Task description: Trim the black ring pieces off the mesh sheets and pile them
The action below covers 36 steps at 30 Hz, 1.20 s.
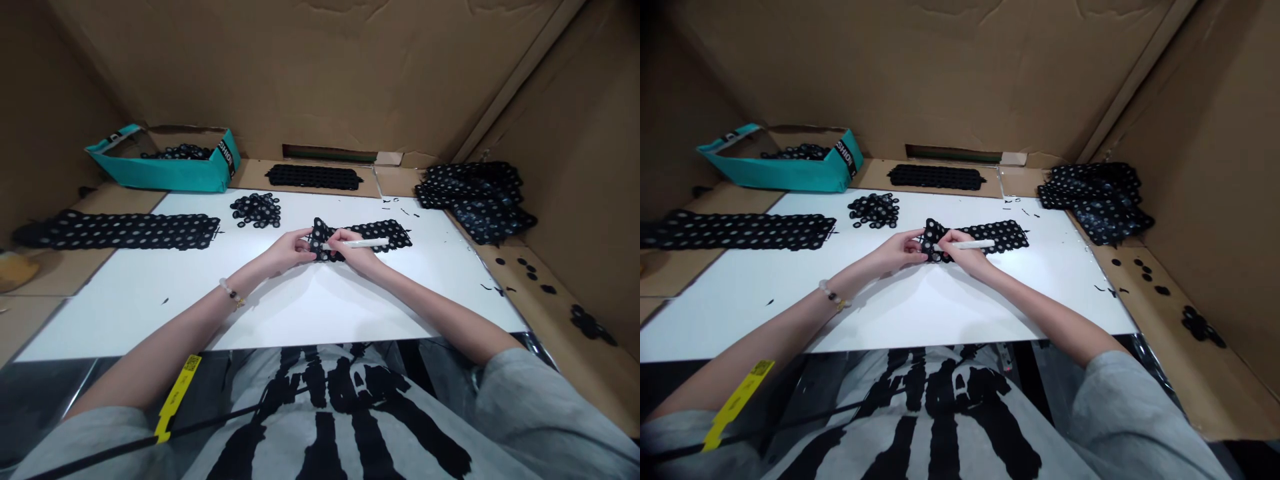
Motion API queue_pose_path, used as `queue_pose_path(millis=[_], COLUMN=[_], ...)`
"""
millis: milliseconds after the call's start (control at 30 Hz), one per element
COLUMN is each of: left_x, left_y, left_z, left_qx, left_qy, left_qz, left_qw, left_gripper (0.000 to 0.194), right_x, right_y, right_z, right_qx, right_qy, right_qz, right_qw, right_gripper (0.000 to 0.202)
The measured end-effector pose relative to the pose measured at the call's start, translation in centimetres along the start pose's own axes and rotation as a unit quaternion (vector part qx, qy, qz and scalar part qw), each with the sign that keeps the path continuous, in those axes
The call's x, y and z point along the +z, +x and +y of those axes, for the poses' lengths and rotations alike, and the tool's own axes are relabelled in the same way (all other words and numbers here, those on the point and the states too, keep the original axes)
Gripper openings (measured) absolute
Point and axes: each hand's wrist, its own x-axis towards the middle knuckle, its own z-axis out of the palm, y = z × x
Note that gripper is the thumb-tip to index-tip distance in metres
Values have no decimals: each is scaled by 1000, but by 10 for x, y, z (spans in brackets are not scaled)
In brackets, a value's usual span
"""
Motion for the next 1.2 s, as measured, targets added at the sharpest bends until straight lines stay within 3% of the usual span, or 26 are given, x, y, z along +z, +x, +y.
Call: queue_pose_path(millis=[267, 567, 867, 1000, 1067, 1200], left_x=[0, 0, -1, -7, -8, -4], left_y=[1, -1, 4, 7, 7, 5], left_z=[2, 3, -3, -6, -5, 0], left_qx=[-56, -61, -53, -40, -34, -4], left_qy=[-42, -63, -98, -103, -78, 28], left_qz=[44, 45, 36, 8, 6, 34], left_qw=[997, 995, 993, 994, 996, 999], left_gripper=[88, 86, 81, 84, 77, 38], right_x=[-4, 0, 3, 2, 1, 1], right_y=[-2, -4, -11, -10, -7, -4], right_z=[-11, -9, -11, -9, -5, 0], right_qx=[31, 15, -76, -76, -60, -39], right_qy=[45, 9, -174, -166, -119, -44], right_qz=[-24, -26, -30, -25, -28, -10], right_qw=[998, 1000, 981, 983, 991, 998], right_gripper=[11, 17, 18, 18, 19, 20])
